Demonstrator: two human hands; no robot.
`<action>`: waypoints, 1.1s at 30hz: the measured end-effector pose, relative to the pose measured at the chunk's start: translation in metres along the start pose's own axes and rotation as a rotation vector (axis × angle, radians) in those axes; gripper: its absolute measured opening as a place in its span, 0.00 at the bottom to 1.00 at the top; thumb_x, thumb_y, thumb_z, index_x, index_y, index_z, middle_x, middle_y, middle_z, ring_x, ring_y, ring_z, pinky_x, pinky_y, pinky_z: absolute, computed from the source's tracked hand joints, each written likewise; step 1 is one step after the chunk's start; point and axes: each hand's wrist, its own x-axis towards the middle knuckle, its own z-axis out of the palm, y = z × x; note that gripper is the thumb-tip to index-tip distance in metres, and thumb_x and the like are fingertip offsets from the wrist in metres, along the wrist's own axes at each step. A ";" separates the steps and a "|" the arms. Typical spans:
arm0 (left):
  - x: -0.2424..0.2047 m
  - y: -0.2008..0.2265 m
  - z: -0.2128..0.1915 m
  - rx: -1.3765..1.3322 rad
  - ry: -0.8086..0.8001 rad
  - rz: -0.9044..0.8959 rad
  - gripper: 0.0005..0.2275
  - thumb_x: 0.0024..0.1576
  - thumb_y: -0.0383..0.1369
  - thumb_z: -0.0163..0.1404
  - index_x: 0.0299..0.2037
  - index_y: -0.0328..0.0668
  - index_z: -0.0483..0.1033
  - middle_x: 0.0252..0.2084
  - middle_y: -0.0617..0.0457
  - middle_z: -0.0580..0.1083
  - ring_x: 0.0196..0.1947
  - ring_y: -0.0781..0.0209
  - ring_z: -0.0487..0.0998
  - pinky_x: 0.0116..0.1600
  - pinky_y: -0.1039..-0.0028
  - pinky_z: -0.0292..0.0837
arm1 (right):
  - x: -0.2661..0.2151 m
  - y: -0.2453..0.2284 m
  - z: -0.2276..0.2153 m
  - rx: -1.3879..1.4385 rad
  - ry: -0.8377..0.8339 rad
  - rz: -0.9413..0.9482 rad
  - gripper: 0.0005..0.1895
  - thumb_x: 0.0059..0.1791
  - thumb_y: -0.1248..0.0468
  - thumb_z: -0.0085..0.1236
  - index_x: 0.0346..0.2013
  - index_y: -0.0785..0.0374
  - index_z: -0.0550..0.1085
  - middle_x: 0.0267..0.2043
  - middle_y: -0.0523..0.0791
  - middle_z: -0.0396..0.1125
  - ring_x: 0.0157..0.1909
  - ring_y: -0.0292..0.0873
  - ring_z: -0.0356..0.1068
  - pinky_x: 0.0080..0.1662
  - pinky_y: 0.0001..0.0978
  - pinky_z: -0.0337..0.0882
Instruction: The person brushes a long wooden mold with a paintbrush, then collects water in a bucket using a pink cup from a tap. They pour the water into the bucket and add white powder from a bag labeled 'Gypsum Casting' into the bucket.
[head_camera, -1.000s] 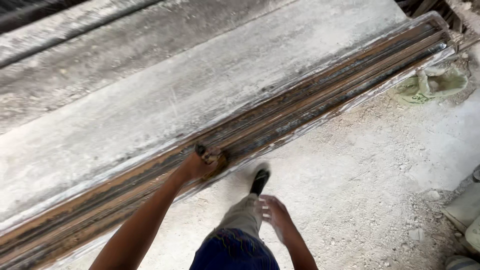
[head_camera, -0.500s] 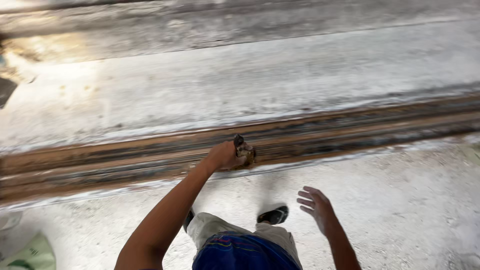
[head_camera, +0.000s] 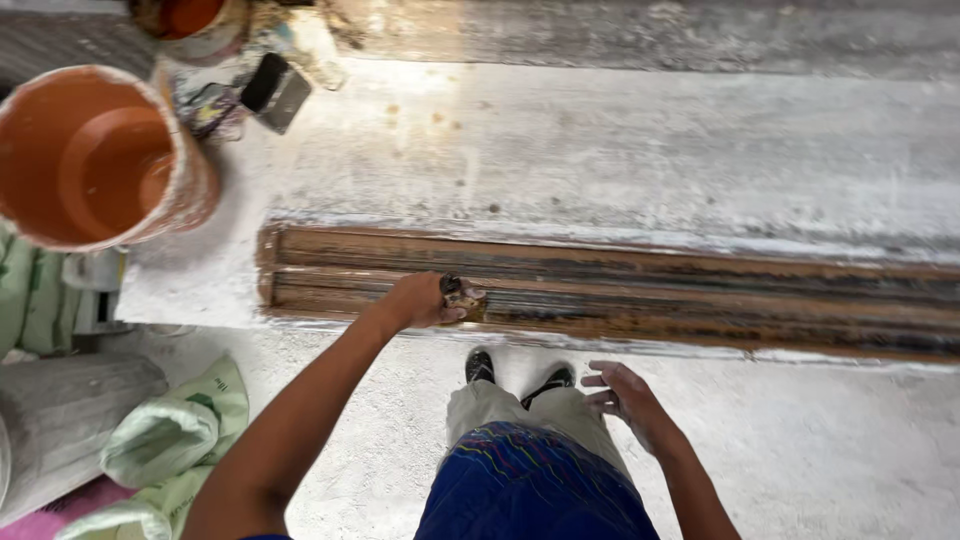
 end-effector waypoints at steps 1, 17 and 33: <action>-0.008 -0.017 -0.010 -0.028 0.034 0.041 0.20 0.52 0.50 0.58 0.55 0.63 0.77 0.43 0.45 0.80 0.44 0.40 0.80 0.46 0.53 0.75 | 0.006 -0.002 0.008 -0.007 -0.001 -0.015 0.31 0.55 0.47 0.41 0.65 0.65 0.66 0.56 0.54 0.71 0.51 0.49 0.72 0.56 0.44 0.73; -0.163 -0.190 -0.057 0.177 0.167 -0.280 0.11 0.52 0.43 0.61 0.42 0.54 0.81 0.38 0.54 0.80 0.41 0.51 0.81 0.47 0.59 0.71 | 0.049 -0.006 0.083 -0.254 -0.138 0.275 0.27 0.56 0.48 0.36 0.66 0.54 0.66 0.63 0.48 0.71 0.61 0.48 0.70 0.60 0.44 0.70; -0.178 -0.200 -0.086 0.331 0.441 -0.103 0.22 0.50 0.31 0.61 0.55 0.45 0.72 0.44 0.51 0.79 0.39 0.52 0.81 0.44 0.58 0.69 | 0.060 -0.009 0.097 -0.286 -0.053 0.298 0.25 0.56 0.51 0.39 0.66 0.53 0.66 0.63 0.49 0.72 0.60 0.48 0.72 0.58 0.43 0.71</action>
